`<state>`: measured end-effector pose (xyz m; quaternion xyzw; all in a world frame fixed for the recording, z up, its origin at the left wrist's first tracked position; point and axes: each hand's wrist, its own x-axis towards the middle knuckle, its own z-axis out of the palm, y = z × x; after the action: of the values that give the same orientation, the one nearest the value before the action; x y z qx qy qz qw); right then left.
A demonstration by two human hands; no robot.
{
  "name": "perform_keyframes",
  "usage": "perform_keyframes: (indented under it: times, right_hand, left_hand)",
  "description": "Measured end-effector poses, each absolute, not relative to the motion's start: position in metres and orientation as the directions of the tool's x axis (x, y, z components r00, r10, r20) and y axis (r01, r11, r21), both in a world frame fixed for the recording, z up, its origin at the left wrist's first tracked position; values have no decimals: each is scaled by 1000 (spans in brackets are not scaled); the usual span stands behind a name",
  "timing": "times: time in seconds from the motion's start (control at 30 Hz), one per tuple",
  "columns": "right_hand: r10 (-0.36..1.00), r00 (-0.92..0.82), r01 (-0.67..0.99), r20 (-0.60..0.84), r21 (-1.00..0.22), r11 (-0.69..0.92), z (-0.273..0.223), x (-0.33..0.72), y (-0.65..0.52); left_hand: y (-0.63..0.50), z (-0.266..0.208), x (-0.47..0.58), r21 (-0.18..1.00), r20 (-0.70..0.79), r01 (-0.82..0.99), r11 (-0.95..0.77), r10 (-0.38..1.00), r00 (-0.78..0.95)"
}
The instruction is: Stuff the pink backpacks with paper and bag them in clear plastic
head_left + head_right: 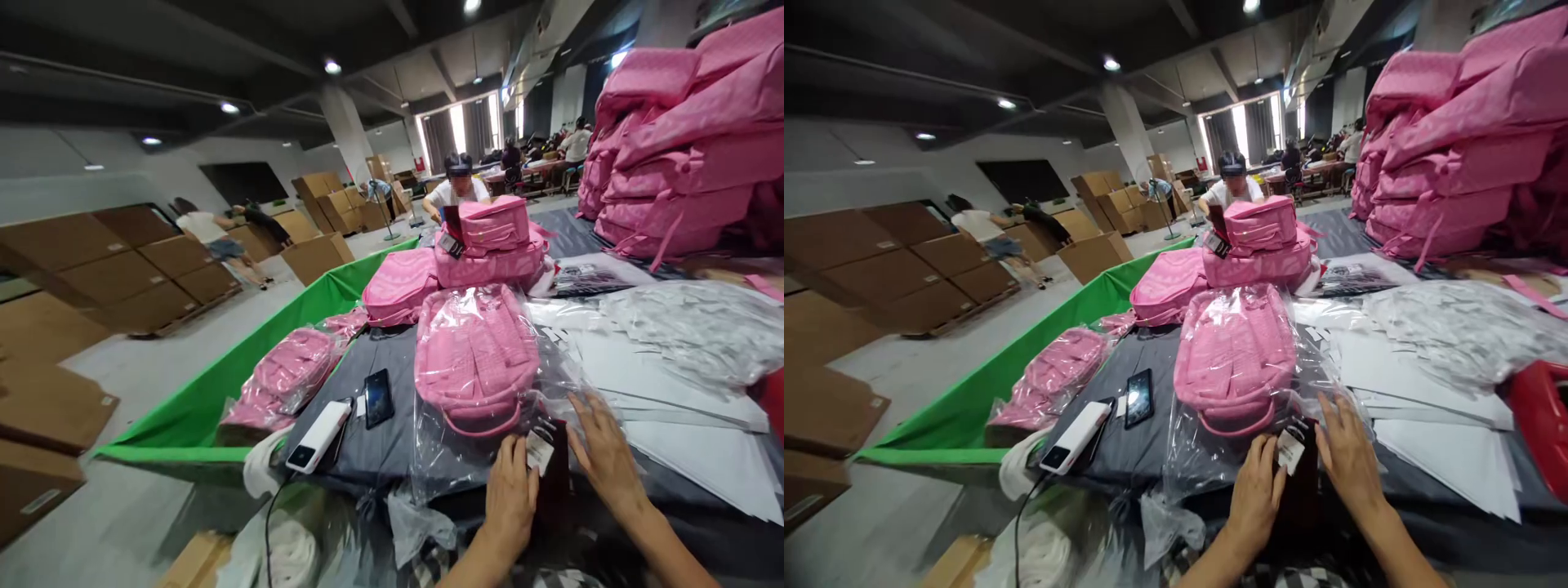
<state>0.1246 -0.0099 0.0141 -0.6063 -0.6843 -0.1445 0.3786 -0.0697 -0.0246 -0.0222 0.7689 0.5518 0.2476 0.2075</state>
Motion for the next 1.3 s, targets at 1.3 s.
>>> perform_keyframes:
  times: [1.3]
  right_hand:
    - [983, 140, 589, 123, -808, 18, -13, 135, -59]
  left_hand:
    - [-4, 43, -44, 235, -88, 804, -546, 812, 577]
